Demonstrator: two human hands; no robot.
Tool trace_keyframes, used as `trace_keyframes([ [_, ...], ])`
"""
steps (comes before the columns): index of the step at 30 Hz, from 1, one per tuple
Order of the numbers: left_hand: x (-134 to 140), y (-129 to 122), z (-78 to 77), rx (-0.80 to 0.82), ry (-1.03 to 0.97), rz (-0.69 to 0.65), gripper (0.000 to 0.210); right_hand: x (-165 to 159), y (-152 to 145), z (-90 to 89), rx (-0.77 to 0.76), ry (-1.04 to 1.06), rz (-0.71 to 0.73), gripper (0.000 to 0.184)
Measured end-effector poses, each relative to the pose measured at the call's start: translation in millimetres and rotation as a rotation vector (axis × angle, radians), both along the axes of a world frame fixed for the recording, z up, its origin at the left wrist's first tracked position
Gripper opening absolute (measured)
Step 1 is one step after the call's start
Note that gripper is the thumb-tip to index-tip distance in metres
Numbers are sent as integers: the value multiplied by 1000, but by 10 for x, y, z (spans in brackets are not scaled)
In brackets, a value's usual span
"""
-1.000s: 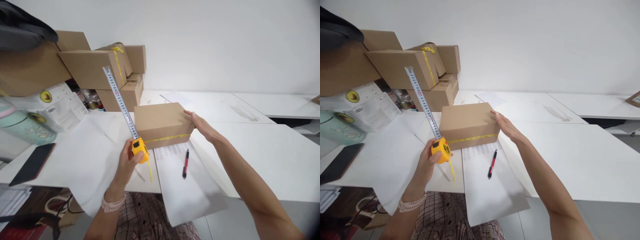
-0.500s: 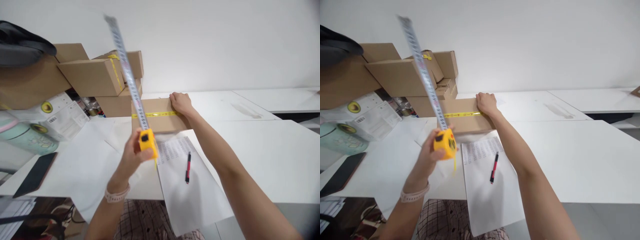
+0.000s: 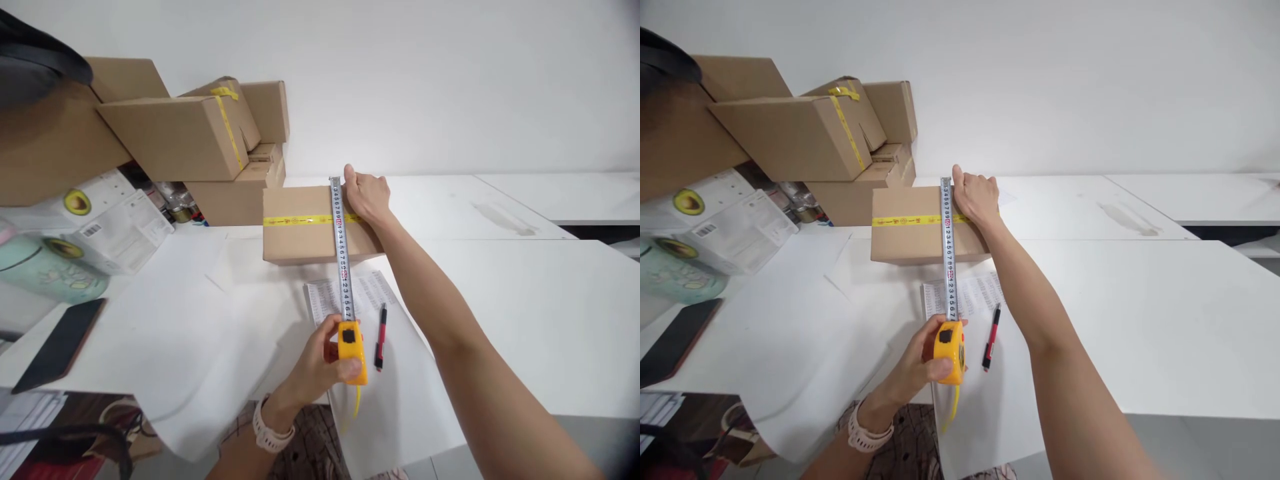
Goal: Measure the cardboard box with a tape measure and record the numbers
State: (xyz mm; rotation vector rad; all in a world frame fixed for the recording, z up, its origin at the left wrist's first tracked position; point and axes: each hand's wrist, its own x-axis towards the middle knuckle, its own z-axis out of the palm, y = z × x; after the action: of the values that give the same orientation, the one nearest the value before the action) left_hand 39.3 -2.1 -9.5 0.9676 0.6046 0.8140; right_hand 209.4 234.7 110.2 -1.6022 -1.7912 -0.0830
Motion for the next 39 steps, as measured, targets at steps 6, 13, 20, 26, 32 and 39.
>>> trace_keyframes([
  [6, 11, -75, -90, -36, -4, -21, 54, -23, -2, 16, -23, -34, -29, 78],
  [13, 26, -108, -114, -44, 48, -37, 56, -31, -14, 5, -44, -91, -40, 72],
  [20, 38, -126, -122, 30, 118, -30, 54, -55, -58, 36, -61, -101, -54, 67],
  [26, 13, -138, -121, 48, 148, -21, 58, -36, -66, 25, -63, -111, -46, 73],
  [32, -154, -368, -218, 45, 169, 8, 69, 14, -62, -75, 19, -135, -33, 81],
  [39, -231, -480, -235, 229, 420, -19, 69, -51, -754, -183, 40, -186, -88, 73],
])
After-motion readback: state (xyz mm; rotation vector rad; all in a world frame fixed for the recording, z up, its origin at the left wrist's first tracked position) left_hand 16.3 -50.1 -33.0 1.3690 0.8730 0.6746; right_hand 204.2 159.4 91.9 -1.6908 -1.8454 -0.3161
